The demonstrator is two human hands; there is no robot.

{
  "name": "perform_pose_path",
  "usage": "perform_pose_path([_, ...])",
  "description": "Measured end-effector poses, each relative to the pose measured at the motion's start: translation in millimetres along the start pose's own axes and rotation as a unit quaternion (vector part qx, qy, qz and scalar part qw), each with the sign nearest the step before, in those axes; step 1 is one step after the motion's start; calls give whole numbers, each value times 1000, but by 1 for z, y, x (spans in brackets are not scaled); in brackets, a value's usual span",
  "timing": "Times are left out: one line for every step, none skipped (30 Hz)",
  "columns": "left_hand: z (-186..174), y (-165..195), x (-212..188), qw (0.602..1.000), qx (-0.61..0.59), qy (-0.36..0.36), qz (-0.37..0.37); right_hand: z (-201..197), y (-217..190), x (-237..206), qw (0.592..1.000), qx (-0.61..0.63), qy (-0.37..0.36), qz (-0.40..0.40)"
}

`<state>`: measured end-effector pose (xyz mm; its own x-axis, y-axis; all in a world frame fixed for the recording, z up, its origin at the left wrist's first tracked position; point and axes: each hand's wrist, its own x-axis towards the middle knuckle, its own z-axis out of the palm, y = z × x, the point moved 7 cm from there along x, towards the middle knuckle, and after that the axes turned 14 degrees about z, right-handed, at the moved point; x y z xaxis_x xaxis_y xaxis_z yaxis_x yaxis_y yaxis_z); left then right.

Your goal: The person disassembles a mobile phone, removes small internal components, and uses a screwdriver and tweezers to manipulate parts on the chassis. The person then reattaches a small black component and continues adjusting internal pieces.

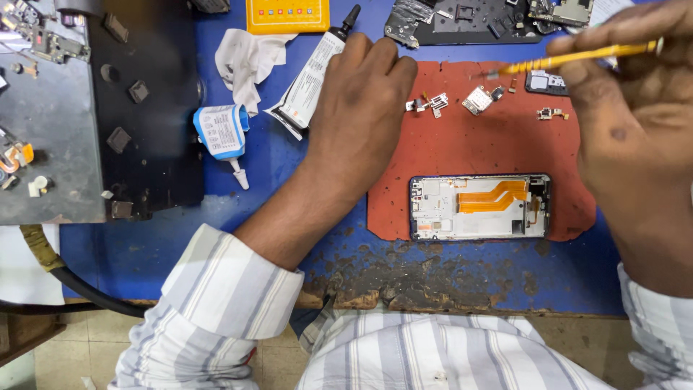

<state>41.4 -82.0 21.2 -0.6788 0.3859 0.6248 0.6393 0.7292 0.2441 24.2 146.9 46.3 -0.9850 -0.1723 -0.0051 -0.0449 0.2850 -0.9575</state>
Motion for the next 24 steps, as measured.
perform_pose_path([3,0,1,1000,7,-2,2,0,-3,-7,1000,-16,-2,-3])
perform_pose_path([5,1,2,1000,14,-4,5,0,-5,-11,1000,-24,-3,-3])
perform_pose_path([6,1,1,1000,21,-7,7,0,-7,-14,999,-32,-3,-4])
perform_pose_path([7,2,1,1000,22,-11,9,0,-7,-17,999,-33,-1,0])
perform_pose_path([7,3,0,1000,22,-15,10,0,-8,-18,1000,-28,-4,-2])
perform_pose_path([7,4,1,1000,22,-17,11,0,-8,-19,1000,-23,-7,-4])
perform_pose_path([6,3,1,1000,13,-14,6,1,-9,-20,1000,-11,-15,-10])
perform_pose_path([4,4,1,1000,4,-11,0,0,-9,-19,1000,3,-18,-15])
perform_pose_path([3,3,2,1000,-6,-8,-6,0,-9,-19,999,16,-22,-20])
perform_pose_path([0,2,2,1000,-15,1,-14,0,-8,-18,999,30,-21,-23])
perform_pose_path([-4,0,2,999,-24,9,-23,-1,-8,-19,999,31,-21,-30])
perform_pose_path([-9,-2,2,999,-32,18,-31,-2,-7,-19,999,33,-21,-37])
perform_pose_path([-16,-5,1,997,-45,42,-46,-4,-8,-21,998,22,-18,-47])
perform_pose_path([-25,-6,-2,994,-59,66,-61,-7,-7,-24,999,10,-10,-50])
perform_pose_path([-30,-5,-4,991,-79,78,-70,-9,-6,-27,999,-2,-2,-52])
perform_pose_path([-34,-3,-6,988,-99,90,-79,-11,-5,-31,999,-14,10,-48])
perform_pose_path([-37,0,-6,985,-122,90,-82,-12,-3,-33,999,-17,14,-49])
perform_pose_path([-37,3,-6,981,-155,84,-80,-13,-3,-35,998,-20,18,-50])
perform_pose_path([-37,6,-5,976,-187,78,-79,-12,-2,-36,998,-14,13,-55])
perform_pose_path([-33,12,-3,968,-229,66,-73,-11,-2,-37,998,-11,12,-56])
perform_pose_path([-29,17,-1,959,-271,54,-67,-10,-2,-38,998,-8,11,-58])
perform_pose_path([-27,21,0,955,-286,45,-68,-9,-2,-40,998,-8,14,-54])
perform_pose_path([-25,23,2,951,-300,36,-67,-8,-3,-39,998,-6,16,-60])
perform_pose_path([-23,25,3,946,-316,27,-65,-7,-4,-39,998,-5,17,-66])
